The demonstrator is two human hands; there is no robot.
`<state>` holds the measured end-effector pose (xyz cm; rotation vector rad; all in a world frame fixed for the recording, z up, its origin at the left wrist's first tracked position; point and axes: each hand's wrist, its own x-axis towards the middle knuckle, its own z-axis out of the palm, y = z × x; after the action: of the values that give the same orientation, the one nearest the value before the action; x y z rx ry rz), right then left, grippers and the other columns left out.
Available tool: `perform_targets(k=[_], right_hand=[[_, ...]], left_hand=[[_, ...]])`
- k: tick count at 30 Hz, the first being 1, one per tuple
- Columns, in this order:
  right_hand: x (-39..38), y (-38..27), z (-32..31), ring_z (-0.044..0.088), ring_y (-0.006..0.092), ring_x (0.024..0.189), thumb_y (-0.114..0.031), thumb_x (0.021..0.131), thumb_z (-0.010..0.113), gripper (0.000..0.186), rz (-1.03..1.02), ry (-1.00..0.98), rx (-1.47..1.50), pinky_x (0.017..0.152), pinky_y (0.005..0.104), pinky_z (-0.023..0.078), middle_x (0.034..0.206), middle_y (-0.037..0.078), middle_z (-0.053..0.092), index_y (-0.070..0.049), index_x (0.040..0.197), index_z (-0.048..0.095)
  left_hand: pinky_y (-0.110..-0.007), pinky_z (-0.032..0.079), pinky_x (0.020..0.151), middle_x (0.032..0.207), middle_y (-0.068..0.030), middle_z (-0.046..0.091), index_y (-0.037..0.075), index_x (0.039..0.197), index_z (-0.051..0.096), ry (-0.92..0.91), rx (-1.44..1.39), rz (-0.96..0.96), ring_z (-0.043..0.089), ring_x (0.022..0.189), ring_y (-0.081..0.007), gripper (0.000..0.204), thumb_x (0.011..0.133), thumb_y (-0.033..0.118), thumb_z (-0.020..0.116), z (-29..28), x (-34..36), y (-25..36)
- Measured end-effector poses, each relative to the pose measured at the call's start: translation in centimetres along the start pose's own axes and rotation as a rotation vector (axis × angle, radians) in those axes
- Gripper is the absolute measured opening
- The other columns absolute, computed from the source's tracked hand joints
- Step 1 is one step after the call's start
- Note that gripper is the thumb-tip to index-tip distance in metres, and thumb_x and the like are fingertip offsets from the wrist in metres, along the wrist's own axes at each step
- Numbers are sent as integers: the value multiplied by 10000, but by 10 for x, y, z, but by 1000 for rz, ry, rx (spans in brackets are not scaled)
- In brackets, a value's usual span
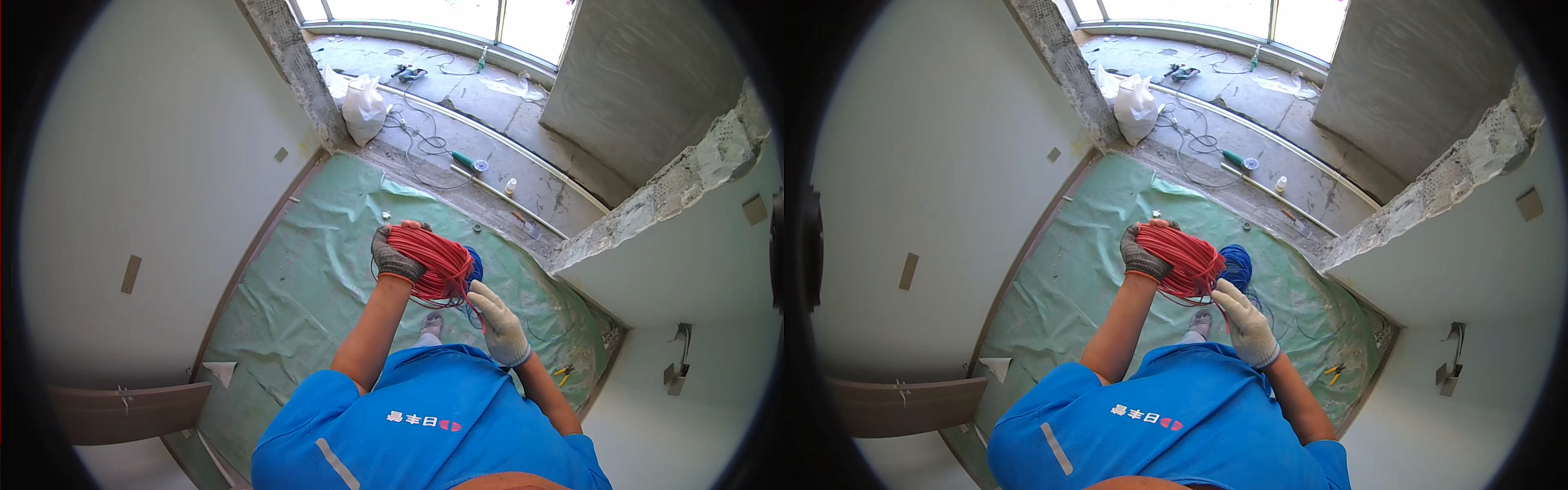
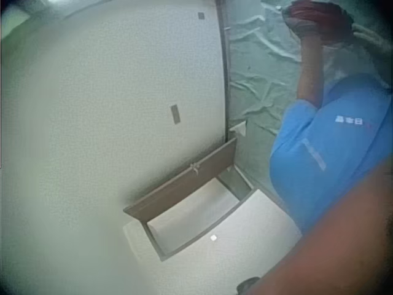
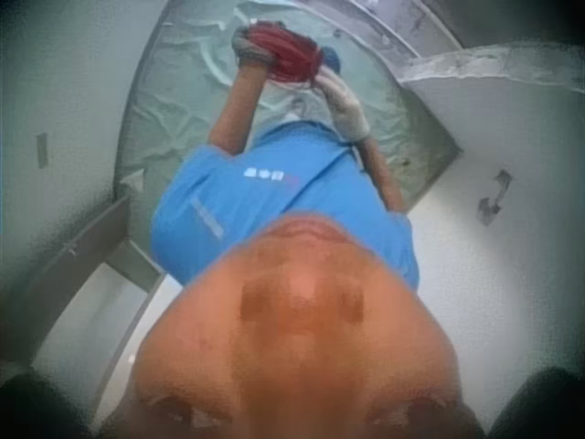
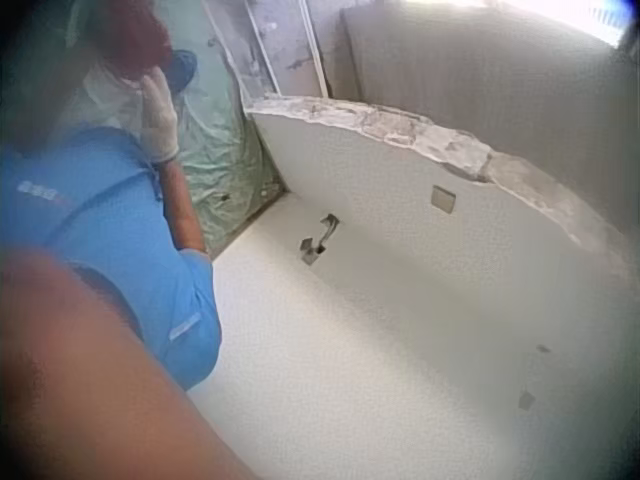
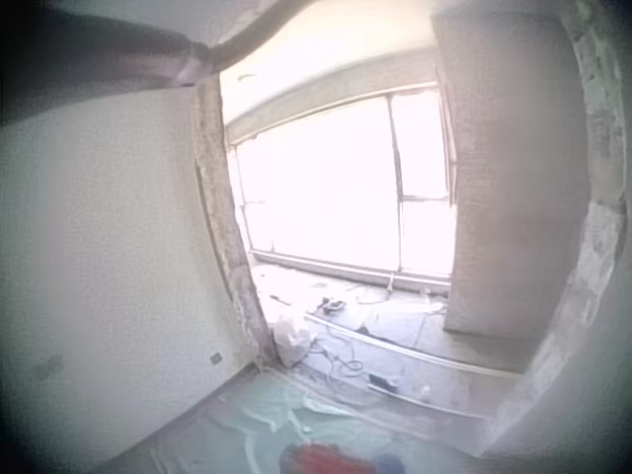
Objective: Connecting wires in a ceiling electrical box and winding wire coils on the floor.
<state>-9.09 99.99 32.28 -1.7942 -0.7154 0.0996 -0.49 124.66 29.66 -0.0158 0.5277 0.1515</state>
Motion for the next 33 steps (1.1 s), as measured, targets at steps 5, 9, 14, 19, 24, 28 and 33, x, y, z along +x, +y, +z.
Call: perform_targets(k=[5, 9, 14, 19, 24, 28, 33], right_hand=[[-3, 7, 2, 518, 395, 1263, 118, 809, 571, 454, -157, -138, -279, 1030, 425, 454, 1356, 222, 525, -45, 1232, 596], [-2, 12, 7, 558, 391, 1195, 76, 768, 608, 445, -273, -228, -406, 990, 425, 484, 1294, 217, 553, -70, 1189, 612], [4, 26, 9, 602, 338, 1097, -33, 758, 632, 372, -292, -335, -528, 915, 398, 511, 1203, 175, 587, -93, 1124, 661], [36, -20, -4, 598, 301, 1105, -74, 817, 654, 269, -465, -144, -439, 911, 399, 507, 1197, 151, 590, -41, 1083, 681], [77, -23, -8, 635, 165, 749, -258, 1030, 510, 441, 254, 363, 1007, 814, 389, 512, 804, 63, 635, -76, 629, 480], [104, 14, -34, 430, 125, 482, -372, 1055, 406, 533, 301, -19, 2008, 690, 366, 484, 553, -15, 440, -153, 578, 316], [96, -19, -10, 345, 125, 464, -345, 1032, 445, 527, 336, 137, 1006, 571, 325, 414, 532, -27, 387, -139, 548, 409]], left_hand=[[-466, 504, 860, 800, -129, 612, 29, 843, 552, 23, -45, 23, 602, 762, -288, 278, 830, 298, 487, 1, -1, 4], [-495, 473, 912, 854, -142, 623, 23, 854, 557, -11, -46, 4, 601, 832, -311, 295, 841, 307, 478, -6, 0, 9], [-492, 486, 920, 816, -138, 615, 21, 855, 551, -66, -9, 23, 601, 806, -312, 286, 829, 297, 478, -7, 6, 10], [-509, 473, 950, 823, -153, 623, 16, 839, 548, -81, 5, 9, 608, 840, -322, 272, 832, 276, 468, 15, -5, 22], [-509, 469, 965, 829, -144, 621, 17, 842, 553, -65, 39, -11, 620, 845, -315, 258, 843, 270, 503, 14, -9, 13], [-512, 470, 963, 825, -144, 614, 12, 851, 548, -126, 59, -86, 615, 838, -313, 262, 844, 267, 493, 12, -19, -1], [-522, 483, 892, 797, -155, 595, 13, 830, 530, -86, 83, -73, 591, 782, -309, 288, 826, 297, 482, 6, 19, 7]])
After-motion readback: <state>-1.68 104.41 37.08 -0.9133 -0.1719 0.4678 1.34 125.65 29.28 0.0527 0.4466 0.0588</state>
